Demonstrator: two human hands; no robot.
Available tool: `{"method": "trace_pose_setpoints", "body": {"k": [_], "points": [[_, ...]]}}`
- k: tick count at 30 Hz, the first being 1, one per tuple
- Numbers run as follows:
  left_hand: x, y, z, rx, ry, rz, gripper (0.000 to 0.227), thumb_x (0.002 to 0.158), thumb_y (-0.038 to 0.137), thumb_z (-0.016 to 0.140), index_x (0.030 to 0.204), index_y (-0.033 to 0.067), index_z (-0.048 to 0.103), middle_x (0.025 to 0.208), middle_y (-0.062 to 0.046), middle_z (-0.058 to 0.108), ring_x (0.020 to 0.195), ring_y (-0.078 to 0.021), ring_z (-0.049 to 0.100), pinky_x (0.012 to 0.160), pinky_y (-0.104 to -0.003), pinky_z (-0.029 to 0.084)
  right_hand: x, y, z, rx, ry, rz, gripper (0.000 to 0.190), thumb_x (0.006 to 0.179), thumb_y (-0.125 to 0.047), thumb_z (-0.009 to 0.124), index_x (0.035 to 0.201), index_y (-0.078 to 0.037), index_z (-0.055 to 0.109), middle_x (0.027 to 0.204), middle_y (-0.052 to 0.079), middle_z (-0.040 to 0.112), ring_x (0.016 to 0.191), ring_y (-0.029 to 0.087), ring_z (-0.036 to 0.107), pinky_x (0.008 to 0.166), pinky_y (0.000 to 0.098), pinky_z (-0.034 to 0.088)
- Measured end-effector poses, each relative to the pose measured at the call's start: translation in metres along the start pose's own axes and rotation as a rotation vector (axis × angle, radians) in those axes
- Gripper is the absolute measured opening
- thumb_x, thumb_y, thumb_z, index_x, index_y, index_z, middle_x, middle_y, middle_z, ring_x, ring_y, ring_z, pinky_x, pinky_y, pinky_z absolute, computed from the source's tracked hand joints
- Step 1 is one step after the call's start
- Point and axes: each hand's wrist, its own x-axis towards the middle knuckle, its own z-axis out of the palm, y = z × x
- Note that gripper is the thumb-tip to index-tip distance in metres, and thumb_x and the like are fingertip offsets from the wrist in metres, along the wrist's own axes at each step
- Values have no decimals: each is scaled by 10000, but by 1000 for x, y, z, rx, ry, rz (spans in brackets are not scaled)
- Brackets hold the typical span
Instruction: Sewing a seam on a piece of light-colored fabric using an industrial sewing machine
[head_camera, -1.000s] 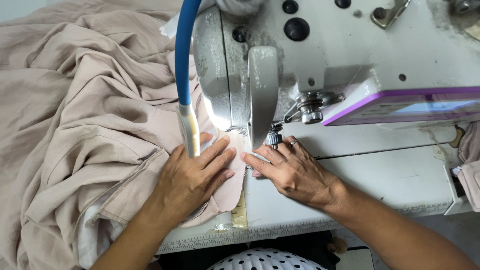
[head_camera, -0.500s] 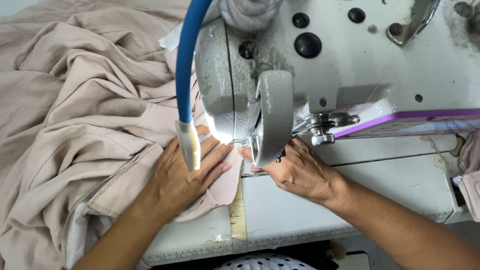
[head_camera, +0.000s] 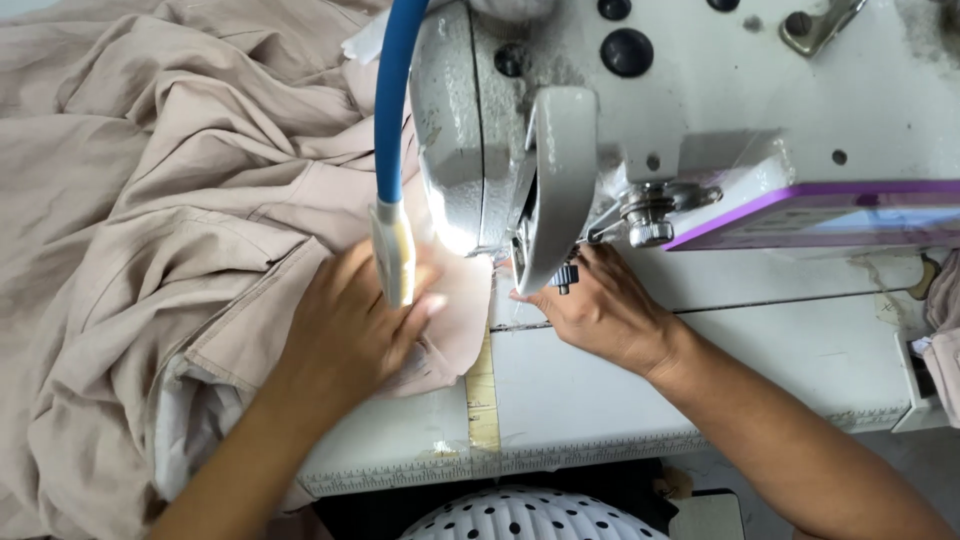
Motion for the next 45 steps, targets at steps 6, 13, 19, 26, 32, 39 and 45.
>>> {"method": "trace_pose_setpoints", "body": {"k": [6, 13, 19, 26, 32, 39, 45], "points": [[-49, 52, -27, 184, -17, -55, 447, 954, 555, 767, 1037, 143, 614, 1077, -14, 642, 1009, -201, 646, 793, -324, 416, -33, 6, 15, 23, 41, -116, 440, 1005, -223, 759, 689, -15, 534, 726, 126, 433, 707, 296, 436, 700, 411, 447], [-57, 51, -24, 104, -91, -147, 347, 1018, 450, 619, 1194, 151, 632, 1152, -19, 617, 1110, -221, 603, 836, -359, 413, -20, -41, -5, 353, -28, -72, 211, 972, -8, 690, 1156, 80, 636, 1098, 183, 619, 995, 296, 624, 947, 373, 544], [-46, 44, -31, 119, -83, -161, 333, 1019, 365, 677, 1263, 149, 607, 1212, -27, 590, 1128, -234, 604, 883, -375, 429, -24, -68, -6, 507, -50, -4, 303, 959, -89, 726, 1202, 65, 631, 1162, 216, 567, 1036, 329, 644, 957, 384, 559], [-50, 33, -44, 217, -187, -4, 189, 1012, 312, 685, 989, 139, 615, 1045, -21, 651, 1199, -218, 623, 1146, -566, 315, -28, -88, 5, 624, -79, 54, 256, 948, -64, 729, 1159, 53, 645, 1179, 201, 549, 1026, 300, 630, 923, 366, 558], [-81, 44, -53, 115, -199, 106, 156, 1015, 132, 647, 1102, 49, 547, 1148, -143, 589, 1143, -288, 615, 1092, -452, 467, -35, -92, 9, 666, -27, 85, 249, 962, -14, 684, 1194, 60, 630, 1173, 203, 587, 1067, 306, 639, 985, 375, 551], [-71, 84, -54, 51, -232, 100, 126, 1087, 177, 556, 981, 112, 536, 833, -14, 506, 658, -185, 489, 645, -352, 400, -36, -98, 13, 688, 25, 102, 207, 963, 46, 650, 1167, 75, 630, 1157, 209, 592, 1065, 307, 643, 973, 365, 557], [-79, 89, -19, 196, -161, -148, 423, 1055, 465, 537, 1215, 83, 622, 922, -44, 560, 725, -213, 555, 565, -369, 432, -36, -100, 10, 725, 69, 110, 176, 979, 41, 631, 1152, 73, 634, 1144, 216, 605, 1064, 313, 644, 970, 365, 553]]}}
